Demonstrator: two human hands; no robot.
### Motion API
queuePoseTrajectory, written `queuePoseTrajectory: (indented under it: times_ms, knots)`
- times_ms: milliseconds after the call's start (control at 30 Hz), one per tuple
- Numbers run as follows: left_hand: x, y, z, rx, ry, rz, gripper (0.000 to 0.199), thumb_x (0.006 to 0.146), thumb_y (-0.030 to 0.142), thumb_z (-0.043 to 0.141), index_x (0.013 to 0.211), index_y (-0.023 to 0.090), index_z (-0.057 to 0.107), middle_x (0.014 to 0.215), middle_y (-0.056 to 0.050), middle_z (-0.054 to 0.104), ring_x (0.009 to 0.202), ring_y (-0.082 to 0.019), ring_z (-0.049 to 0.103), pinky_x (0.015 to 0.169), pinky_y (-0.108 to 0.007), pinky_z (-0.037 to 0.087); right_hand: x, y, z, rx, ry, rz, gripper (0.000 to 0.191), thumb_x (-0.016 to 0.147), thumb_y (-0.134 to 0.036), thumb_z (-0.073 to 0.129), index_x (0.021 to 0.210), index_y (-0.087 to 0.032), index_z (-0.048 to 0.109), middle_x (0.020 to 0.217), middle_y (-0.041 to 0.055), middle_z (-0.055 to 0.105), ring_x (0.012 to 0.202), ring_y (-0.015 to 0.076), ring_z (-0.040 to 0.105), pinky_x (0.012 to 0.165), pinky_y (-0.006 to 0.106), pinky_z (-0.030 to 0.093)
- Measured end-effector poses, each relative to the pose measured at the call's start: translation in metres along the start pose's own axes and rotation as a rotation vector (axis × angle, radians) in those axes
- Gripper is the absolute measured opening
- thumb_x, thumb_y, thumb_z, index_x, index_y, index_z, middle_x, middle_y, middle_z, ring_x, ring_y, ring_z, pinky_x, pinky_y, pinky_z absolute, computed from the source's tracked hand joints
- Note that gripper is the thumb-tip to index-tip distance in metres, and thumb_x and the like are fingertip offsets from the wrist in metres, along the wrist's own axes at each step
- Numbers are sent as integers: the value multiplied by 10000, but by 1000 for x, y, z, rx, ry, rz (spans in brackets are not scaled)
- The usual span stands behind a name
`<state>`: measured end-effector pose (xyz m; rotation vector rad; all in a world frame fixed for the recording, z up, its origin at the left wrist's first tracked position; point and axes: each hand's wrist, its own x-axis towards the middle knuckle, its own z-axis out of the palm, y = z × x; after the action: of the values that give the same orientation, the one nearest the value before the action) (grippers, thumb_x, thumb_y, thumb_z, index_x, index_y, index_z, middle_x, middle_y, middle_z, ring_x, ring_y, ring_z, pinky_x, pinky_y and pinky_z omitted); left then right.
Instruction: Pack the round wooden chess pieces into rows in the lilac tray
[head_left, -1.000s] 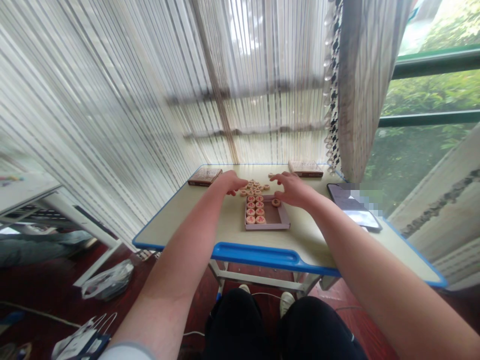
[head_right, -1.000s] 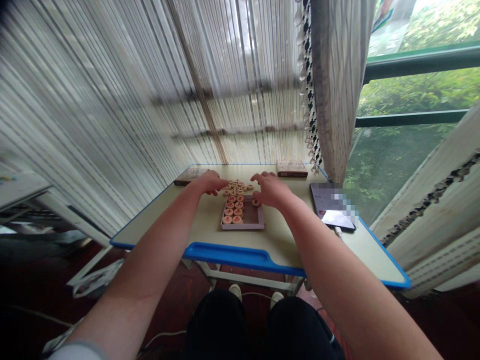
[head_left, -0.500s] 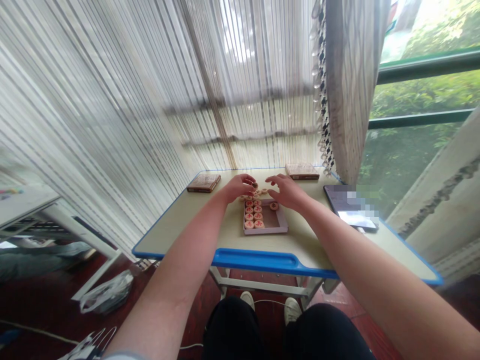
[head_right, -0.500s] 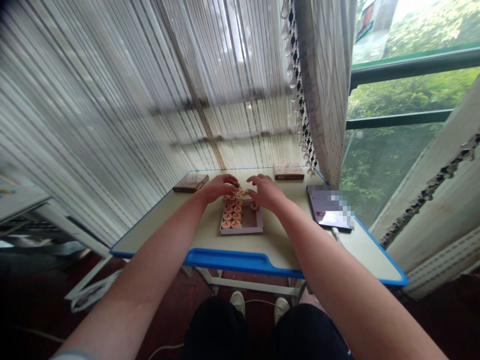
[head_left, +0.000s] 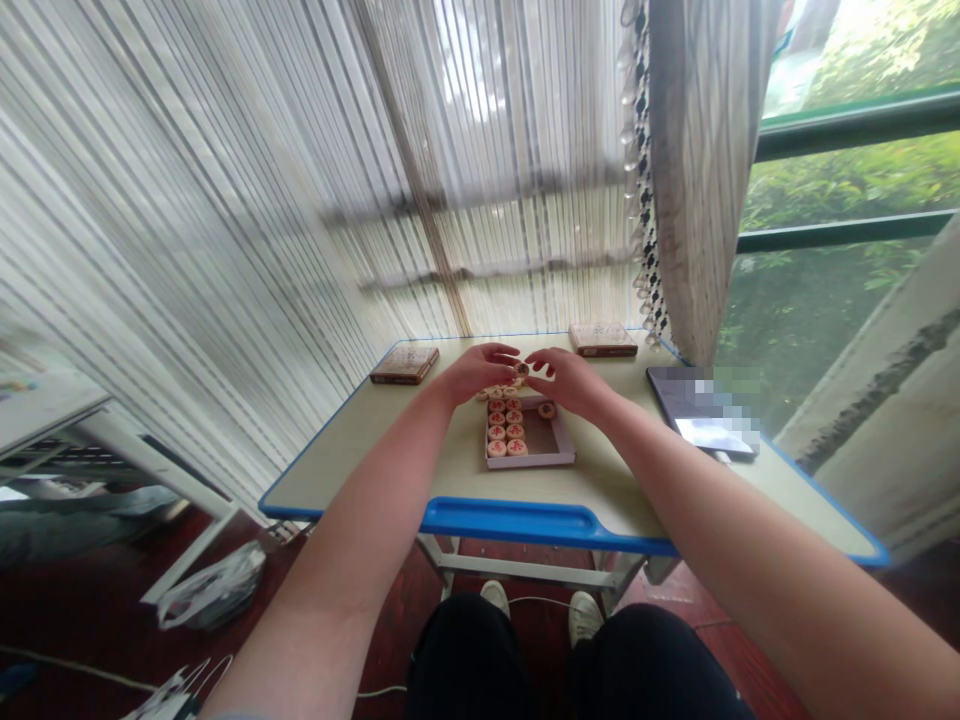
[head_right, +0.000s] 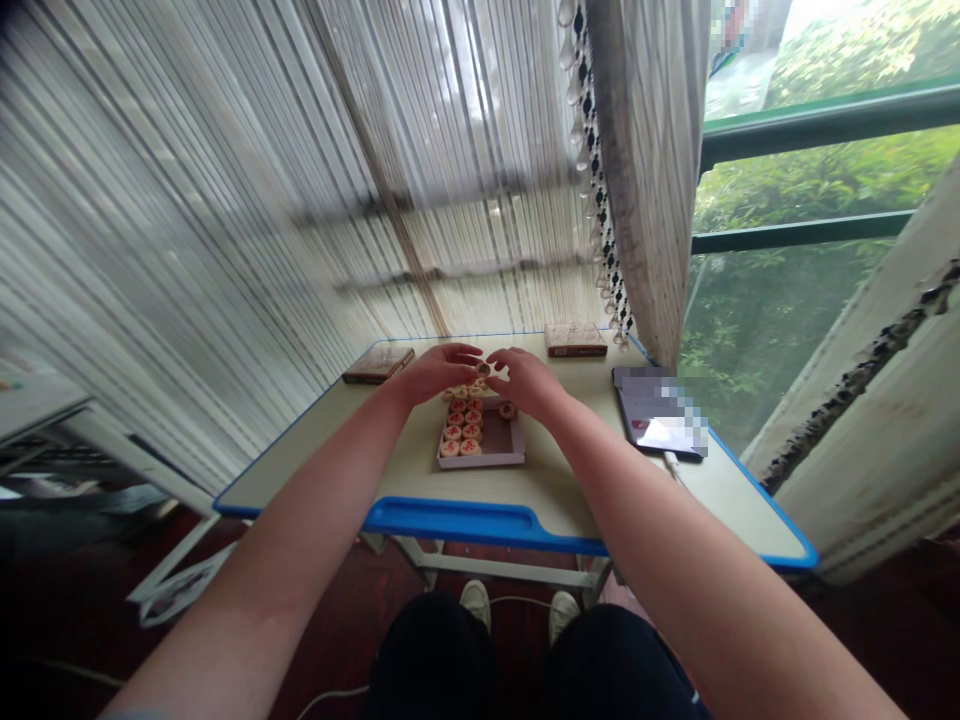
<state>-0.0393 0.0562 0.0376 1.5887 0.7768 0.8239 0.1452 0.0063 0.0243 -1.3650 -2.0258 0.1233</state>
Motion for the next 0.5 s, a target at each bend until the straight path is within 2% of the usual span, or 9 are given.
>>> queuePoseTrajectory:
  times_ms: [167, 267, 300, 367, 500]
  knots:
    - [2, -2, 1, -72, -26, 30, 426, 578, 135, 747, 973, 100, 590, 902, -100, 664, 756, -136, 634, 761, -326, 491, 0, 0, -1, 3, 34, -42, 257, 796, -370, 543, 991, -215, 609, 952, 42, 608, 761, 136, 540, 681, 259, 406]
    - [3, -2, -1, -76, -30, 30, 400, 597, 139, 731, 971, 98, 596, 930, -107, 655, 754, -141, 637, 753, -329, 504, 1, -1, -5, -12, 39, -20, 276, 791, -394, 537, 978, -206, 614, 958, 46, 613, 758, 138, 542, 681, 261, 406]
    - [4, -2, -1, -63, -2, 36, 374, 609, 140, 718, 961, 96, 601, 953, -110, 649, 754, -139, 636, 749, -326, 508, 1, -2, -8, -28, 27, -6, 279, 787, -398, 538, 972, -205, 618, 953, 46, 617, 755, 140, 543, 675, 261, 406]
    - [5, -1, -4, -14, 125, 59, 317, 634, 137, 685, 939, 95, 606, 987, -107, 639, 740, -125, 631, 728, -309, 518, 1, -4, -15, -68, -31, 24, 274, 767, -393, 554, 953, -205, 629, 931, 44, 628, 744, 142, 547, 657, 258, 404]
    - [9, 0, -11, 99, 414, 77, 286, 685, 150, 624, 967, 111, 594, 981, -89, 641, 720, -111, 625, 678, -281, 527, -4, -14, -31, -125, -304, 65, 265, 674, -362, 638, 893, -215, 665, 874, 37, 646, 718, 153, 559, 612, 254, 397]
